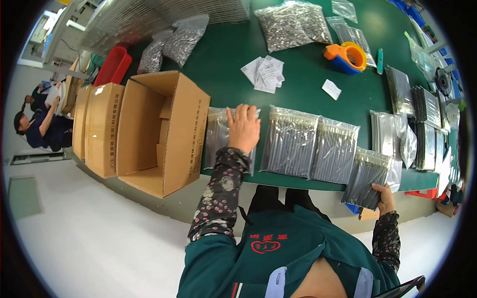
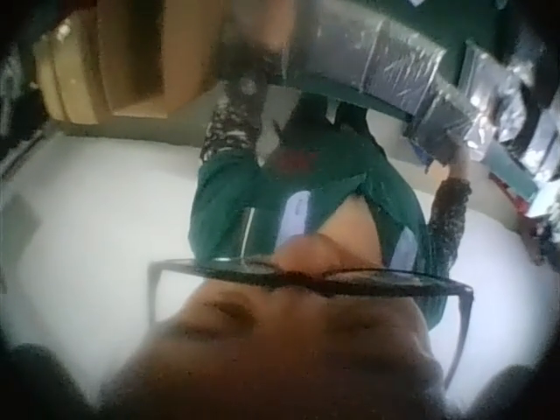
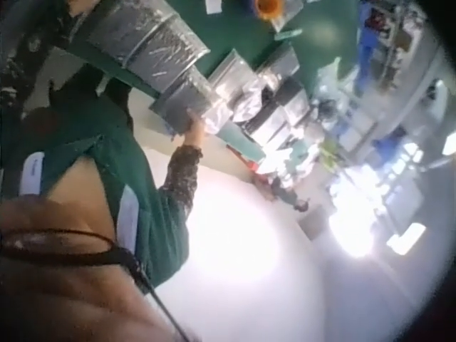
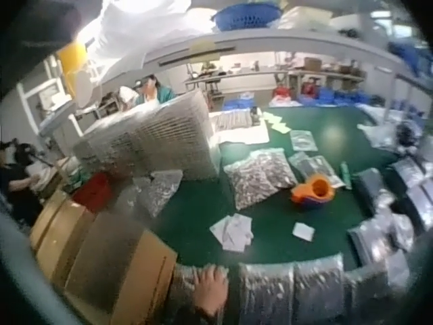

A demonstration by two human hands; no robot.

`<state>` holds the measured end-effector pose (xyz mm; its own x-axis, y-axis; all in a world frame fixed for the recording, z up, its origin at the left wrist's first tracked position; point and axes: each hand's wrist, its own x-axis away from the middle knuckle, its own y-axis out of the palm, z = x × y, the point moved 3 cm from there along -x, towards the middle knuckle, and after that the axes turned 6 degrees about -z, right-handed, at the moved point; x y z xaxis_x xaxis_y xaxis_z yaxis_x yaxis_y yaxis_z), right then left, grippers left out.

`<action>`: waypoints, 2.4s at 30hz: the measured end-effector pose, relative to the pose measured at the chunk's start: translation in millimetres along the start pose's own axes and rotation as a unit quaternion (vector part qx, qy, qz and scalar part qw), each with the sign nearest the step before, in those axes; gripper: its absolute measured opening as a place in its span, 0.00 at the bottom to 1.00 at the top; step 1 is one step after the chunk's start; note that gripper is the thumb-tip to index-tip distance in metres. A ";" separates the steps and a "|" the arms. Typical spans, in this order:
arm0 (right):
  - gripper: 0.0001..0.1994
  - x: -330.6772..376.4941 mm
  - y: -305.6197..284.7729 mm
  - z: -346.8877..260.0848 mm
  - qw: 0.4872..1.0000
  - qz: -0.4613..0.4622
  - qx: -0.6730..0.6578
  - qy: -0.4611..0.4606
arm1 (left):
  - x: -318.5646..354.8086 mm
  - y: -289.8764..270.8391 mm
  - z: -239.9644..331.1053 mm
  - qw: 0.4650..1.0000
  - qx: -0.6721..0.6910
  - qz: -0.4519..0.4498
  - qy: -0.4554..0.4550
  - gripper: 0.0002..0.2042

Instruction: Assembling a cardboard box, applying packing tape, and filling the box with bagged items.

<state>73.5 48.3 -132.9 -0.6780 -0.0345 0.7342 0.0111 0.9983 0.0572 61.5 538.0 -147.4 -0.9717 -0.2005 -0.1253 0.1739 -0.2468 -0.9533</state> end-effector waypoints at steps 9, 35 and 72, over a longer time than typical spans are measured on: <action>0.18 4.7 8.5 0.2 1.000 -0.001 -0.011 -0.001 | -18.1 -11.2 60.4 0.998 0.017 -0.014 0.060 0.26; 0.19 3.2 13.7 0.9 0.998 -0.026 -0.051 -0.011 | -33.2 26.3 217.6 0.949 0.099 -0.134 0.266 0.31; 0.14 39.2 38.8 -48.7 0.777 0.151 0.536 -0.292 | -11.5 51.2 281.1 0.926 0.114 -0.176 0.315 0.29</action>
<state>83.2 83.4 -69.0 -0.9851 -0.0759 0.1542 -0.1719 0.4326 -0.8850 126.6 261.2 -117.6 -0.8631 0.5046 -0.0214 -0.2117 -0.3998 -0.8918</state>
